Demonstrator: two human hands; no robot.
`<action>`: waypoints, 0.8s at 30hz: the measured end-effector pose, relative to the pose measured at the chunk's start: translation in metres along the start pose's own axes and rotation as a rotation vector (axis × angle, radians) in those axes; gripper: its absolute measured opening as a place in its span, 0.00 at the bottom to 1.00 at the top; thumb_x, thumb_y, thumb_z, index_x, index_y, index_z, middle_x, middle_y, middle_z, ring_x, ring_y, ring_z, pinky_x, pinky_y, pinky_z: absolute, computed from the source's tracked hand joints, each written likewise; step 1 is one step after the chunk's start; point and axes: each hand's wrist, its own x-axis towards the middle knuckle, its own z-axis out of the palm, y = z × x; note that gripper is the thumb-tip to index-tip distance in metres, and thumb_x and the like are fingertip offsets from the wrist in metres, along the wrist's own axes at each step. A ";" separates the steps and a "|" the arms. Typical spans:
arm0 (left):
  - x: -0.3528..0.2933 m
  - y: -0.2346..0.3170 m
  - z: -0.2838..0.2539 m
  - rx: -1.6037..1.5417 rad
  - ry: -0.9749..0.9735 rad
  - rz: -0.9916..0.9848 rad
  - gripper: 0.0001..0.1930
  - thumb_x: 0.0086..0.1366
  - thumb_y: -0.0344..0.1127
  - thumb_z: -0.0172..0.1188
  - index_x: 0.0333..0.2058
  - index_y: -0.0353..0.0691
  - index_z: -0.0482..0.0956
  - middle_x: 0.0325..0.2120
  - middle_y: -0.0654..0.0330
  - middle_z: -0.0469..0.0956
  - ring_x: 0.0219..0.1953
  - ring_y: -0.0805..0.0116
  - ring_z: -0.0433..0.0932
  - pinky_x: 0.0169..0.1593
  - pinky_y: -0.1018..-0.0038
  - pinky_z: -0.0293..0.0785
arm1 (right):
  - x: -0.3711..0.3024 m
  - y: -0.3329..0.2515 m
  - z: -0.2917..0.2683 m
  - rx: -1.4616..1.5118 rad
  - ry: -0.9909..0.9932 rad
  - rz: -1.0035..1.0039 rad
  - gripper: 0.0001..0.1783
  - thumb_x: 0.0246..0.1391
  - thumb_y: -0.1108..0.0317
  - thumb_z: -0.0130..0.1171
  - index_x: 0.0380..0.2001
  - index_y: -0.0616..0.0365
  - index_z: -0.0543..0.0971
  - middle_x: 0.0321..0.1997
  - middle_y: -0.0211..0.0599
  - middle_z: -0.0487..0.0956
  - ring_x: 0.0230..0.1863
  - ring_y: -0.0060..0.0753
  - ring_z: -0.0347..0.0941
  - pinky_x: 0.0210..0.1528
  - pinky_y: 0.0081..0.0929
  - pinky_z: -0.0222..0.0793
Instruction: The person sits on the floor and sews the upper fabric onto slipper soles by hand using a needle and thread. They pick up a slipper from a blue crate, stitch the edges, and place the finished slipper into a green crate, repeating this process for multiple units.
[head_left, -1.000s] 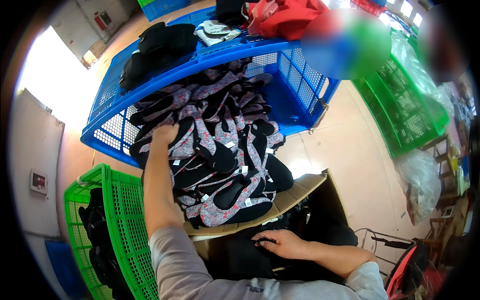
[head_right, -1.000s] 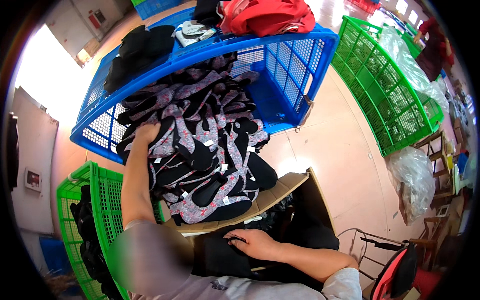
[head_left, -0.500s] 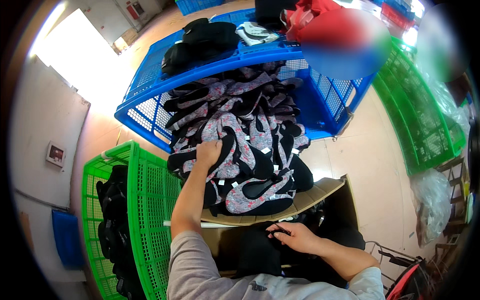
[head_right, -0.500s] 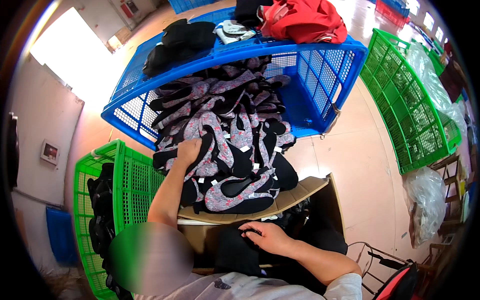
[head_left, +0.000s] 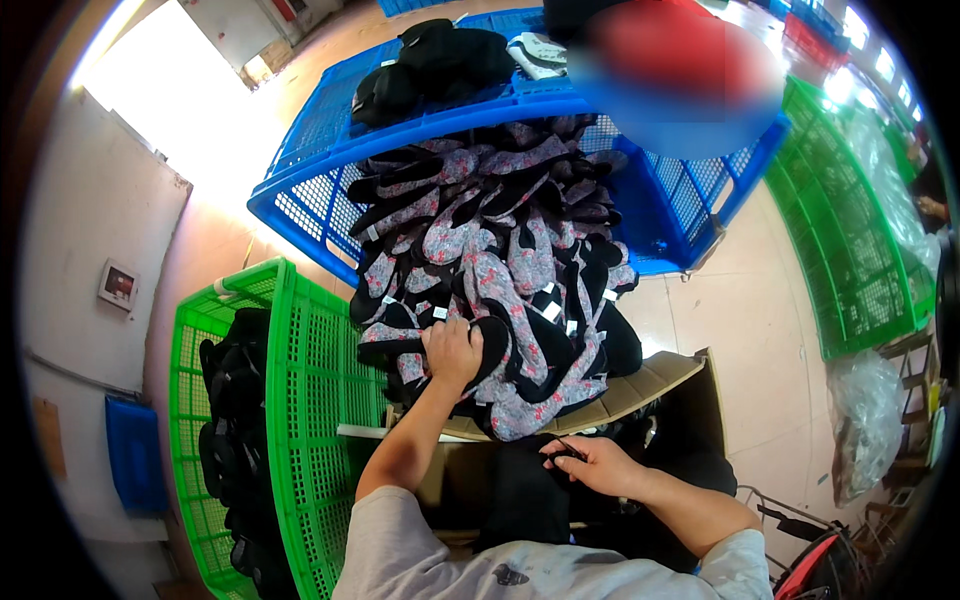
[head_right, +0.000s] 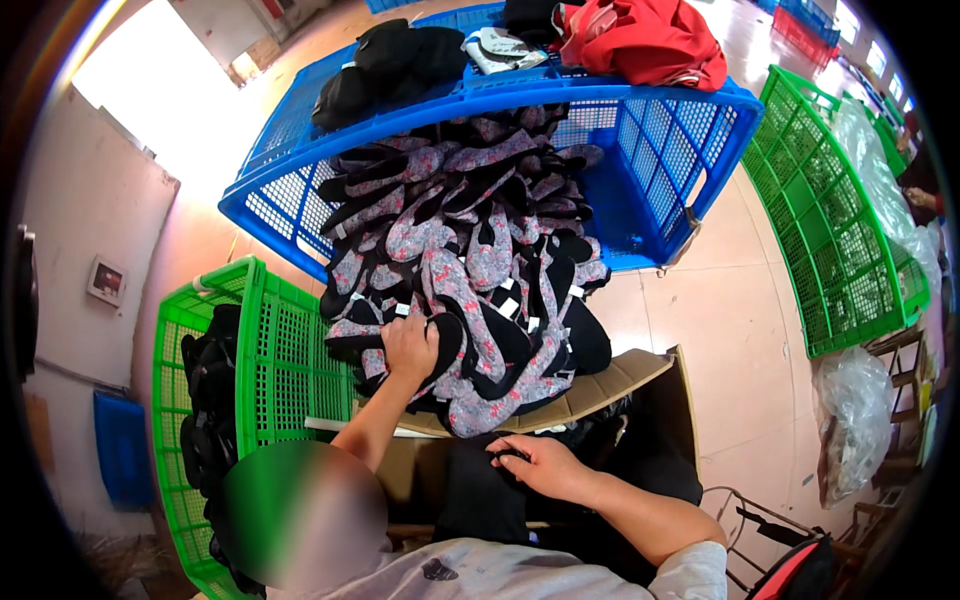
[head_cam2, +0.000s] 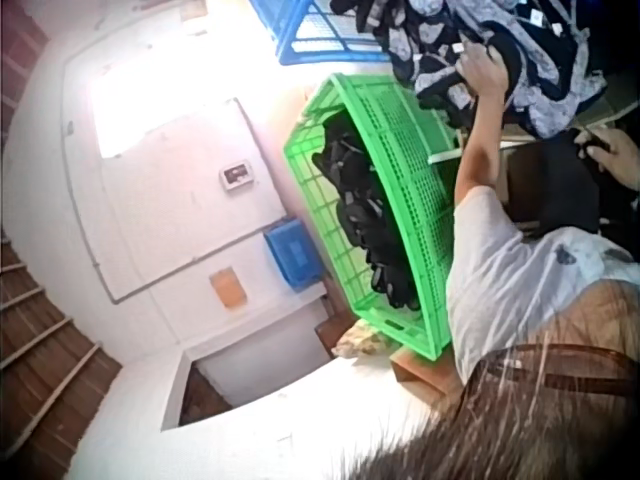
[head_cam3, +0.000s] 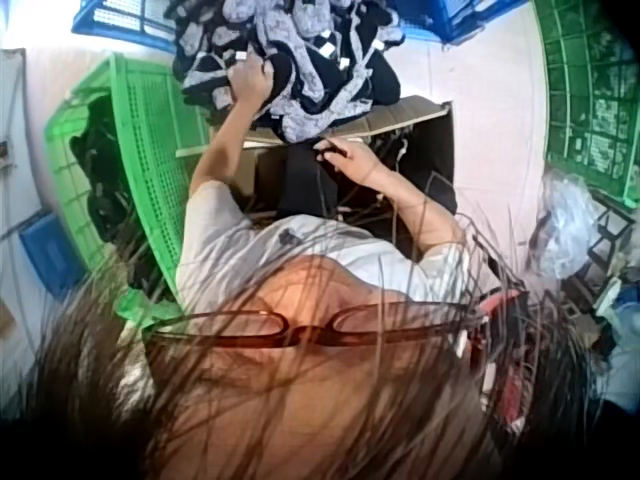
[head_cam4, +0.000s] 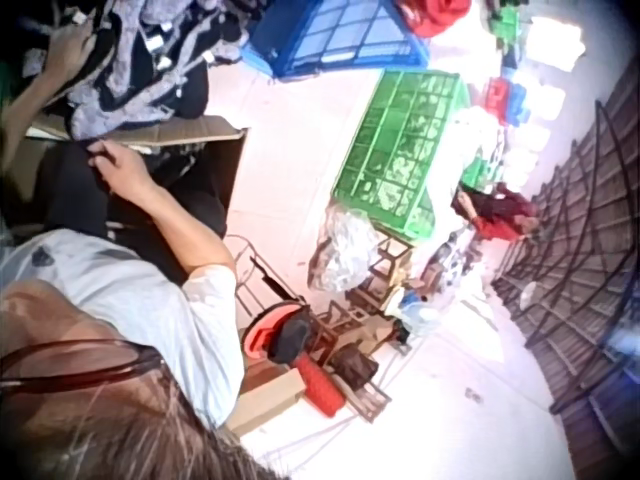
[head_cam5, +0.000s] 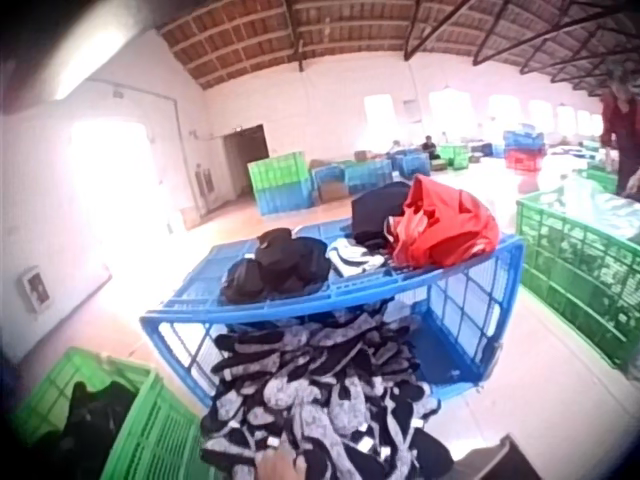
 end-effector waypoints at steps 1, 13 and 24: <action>-0.005 -0.009 0.008 0.004 -0.007 -0.022 0.13 0.64 0.44 0.53 0.36 0.41 0.77 0.32 0.55 0.76 0.40 0.52 0.72 0.49 0.54 0.63 | 0.000 -0.004 0.001 0.021 -0.008 0.032 0.17 0.66 0.70 0.53 0.57 0.58 0.75 0.45 0.28 0.82 0.35 0.15 0.71 0.40 0.18 0.72; 0.023 -0.039 -0.037 -0.195 0.055 -0.132 0.25 0.67 0.44 0.55 0.59 0.41 0.70 0.53 0.52 0.74 0.56 0.49 0.70 0.58 0.56 0.64 | -0.006 -0.007 -0.002 0.031 0.022 0.026 0.17 0.66 0.68 0.54 0.56 0.57 0.76 0.43 0.29 0.83 0.33 0.16 0.72 0.39 0.19 0.71; 0.024 -0.030 -0.026 -0.214 0.234 -0.304 0.15 0.69 0.36 0.51 0.49 0.35 0.76 0.41 0.49 0.79 0.45 0.46 0.75 0.50 0.57 0.70 | -0.016 -0.005 -0.008 0.030 0.047 0.008 0.17 0.66 0.69 0.54 0.56 0.57 0.76 0.42 0.30 0.83 0.32 0.16 0.72 0.38 0.20 0.71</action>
